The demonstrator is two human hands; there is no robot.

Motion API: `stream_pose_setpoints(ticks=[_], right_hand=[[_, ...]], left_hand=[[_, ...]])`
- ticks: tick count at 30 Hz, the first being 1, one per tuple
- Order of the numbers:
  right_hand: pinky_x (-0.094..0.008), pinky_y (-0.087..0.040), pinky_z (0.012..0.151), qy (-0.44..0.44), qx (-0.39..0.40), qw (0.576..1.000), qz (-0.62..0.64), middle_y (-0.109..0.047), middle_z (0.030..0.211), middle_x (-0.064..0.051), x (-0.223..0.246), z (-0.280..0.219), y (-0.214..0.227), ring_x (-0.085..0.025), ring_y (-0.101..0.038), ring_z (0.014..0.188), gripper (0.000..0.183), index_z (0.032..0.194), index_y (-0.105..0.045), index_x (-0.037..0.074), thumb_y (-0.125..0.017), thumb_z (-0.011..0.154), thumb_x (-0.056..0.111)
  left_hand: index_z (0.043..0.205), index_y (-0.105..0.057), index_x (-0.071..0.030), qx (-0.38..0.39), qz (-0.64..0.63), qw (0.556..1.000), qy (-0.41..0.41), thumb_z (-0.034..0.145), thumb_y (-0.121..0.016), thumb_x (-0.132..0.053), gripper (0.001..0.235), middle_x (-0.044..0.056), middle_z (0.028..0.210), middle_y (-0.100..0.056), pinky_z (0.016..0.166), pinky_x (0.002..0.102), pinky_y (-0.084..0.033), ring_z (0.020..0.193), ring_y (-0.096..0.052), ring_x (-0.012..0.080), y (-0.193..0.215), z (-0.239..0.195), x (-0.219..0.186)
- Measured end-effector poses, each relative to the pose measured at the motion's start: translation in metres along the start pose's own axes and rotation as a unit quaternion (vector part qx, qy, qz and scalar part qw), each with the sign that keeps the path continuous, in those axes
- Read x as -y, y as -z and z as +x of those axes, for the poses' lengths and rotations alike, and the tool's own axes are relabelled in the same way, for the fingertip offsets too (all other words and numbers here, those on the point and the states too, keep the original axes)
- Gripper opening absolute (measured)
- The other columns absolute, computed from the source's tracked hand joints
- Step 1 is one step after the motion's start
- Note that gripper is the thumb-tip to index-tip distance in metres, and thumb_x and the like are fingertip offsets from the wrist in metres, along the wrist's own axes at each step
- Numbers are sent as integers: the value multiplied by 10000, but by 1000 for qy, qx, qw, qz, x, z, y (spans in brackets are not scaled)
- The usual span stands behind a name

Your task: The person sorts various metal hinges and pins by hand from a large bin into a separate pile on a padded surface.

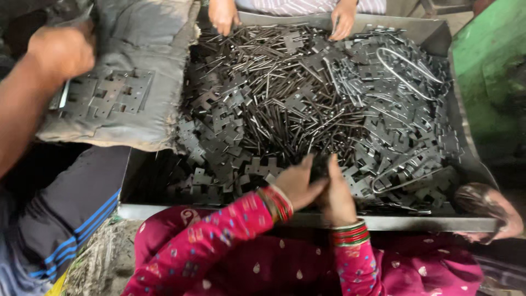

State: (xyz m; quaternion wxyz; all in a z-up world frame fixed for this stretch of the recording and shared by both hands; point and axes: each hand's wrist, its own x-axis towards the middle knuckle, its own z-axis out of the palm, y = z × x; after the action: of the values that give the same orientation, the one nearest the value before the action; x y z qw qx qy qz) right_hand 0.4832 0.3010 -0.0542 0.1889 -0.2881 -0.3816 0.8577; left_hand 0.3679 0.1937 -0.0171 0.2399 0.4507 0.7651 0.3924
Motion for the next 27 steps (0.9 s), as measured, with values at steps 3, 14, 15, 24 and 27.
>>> stream_pose_setpoints(ticks=[3,14,15,24,27], right_hand=[[-287,-456,667,-7,23,998,-64,-639,1009,-26,-6,-1,2,-127,-568,810,582,1247,-657,7,-586,1110,568],[-580,-423,1015,205,-159,505,-823,-655,1264,-231,31,29,103,-446,-611,1194,773,1240,-637,40,-884,681,512],[-551,-449,1020,214,-157,518,-813,-688,1232,-205,32,31,100,-418,-642,1167,791,1248,-634,48,-894,661,511],[-389,-575,861,238,-123,963,-4,-735,1151,-132,78,-35,23,-258,-728,1009,487,1278,-603,-32,-546,984,352],[-390,-592,871,168,-81,982,2,-711,1157,-175,71,-28,-6,-270,-737,985,530,1313,-572,-26,-402,1087,421]], left_hand=[[1362,-433,92,-81,76,990,-85,824,-615,-128,610,266,843,-692,684,549,-563,750,-688,461,-4,-12,6],[1340,-506,38,-218,35,970,-106,891,-579,-91,473,271,794,-687,708,560,-536,756,-673,474,63,20,36],[1337,-504,44,-232,42,964,-122,884,-582,-88,478,276,808,-687,709,560,-538,760,-673,477,66,22,36],[1293,-494,-17,-231,113,965,-42,865,-588,-65,441,221,751,-700,675,569,-531,739,-686,449,93,24,30],[1190,-526,-52,-286,193,938,-32,824,-614,-56,376,182,775,-712,629,542,-551,711,-703,418,118,27,32]])
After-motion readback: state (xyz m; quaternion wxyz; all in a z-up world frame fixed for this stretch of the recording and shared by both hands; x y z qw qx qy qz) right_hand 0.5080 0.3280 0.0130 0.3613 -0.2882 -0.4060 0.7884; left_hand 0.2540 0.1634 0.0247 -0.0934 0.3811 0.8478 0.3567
